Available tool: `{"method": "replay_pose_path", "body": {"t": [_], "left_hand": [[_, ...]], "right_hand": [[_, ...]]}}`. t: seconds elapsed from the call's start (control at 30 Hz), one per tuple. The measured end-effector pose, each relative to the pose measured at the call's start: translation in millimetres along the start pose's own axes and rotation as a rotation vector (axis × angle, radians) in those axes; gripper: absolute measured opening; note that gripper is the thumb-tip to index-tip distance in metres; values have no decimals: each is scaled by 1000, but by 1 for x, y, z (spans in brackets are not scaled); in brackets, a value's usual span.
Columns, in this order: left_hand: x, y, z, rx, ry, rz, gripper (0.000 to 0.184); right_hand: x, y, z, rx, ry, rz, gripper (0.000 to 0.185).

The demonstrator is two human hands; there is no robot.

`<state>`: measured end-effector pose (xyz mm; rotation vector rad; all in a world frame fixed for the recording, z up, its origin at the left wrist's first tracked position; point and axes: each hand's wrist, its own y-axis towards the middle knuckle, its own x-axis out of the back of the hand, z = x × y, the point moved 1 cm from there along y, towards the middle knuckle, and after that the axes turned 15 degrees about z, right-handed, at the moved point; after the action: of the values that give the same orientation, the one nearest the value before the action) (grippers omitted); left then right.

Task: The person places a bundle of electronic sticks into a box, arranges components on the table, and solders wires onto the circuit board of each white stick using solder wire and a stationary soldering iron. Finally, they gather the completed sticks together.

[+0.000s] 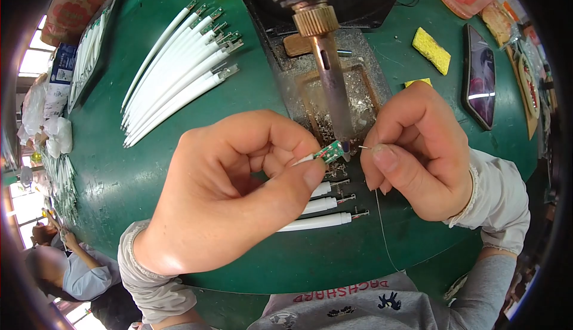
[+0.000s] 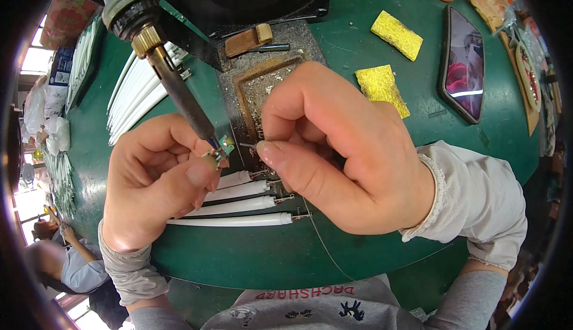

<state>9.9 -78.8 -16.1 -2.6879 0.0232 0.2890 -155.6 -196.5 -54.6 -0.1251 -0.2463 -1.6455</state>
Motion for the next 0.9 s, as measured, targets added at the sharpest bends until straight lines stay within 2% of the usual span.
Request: {"method": "replay_pose_path", "body": {"t": [0.17, 0.27, 0.53, 0.9], "left_hand": [[-1, -2, 8, -79, 154, -24, 13], [1, -4, 9, -133, 308, 54, 13], [1, -6, 9, -181, 643, 39, 12], [1, -4, 9, -255, 749, 24, 13]], "right_hand": [[-3, 1, -2, 21, 52, -54, 17], [-4, 0, -4, 6, 78, -58, 17], [-2, -4, -11, 25, -80, -10, 14], [-1, -5, -12, 28, -122, -2, 14]]}}
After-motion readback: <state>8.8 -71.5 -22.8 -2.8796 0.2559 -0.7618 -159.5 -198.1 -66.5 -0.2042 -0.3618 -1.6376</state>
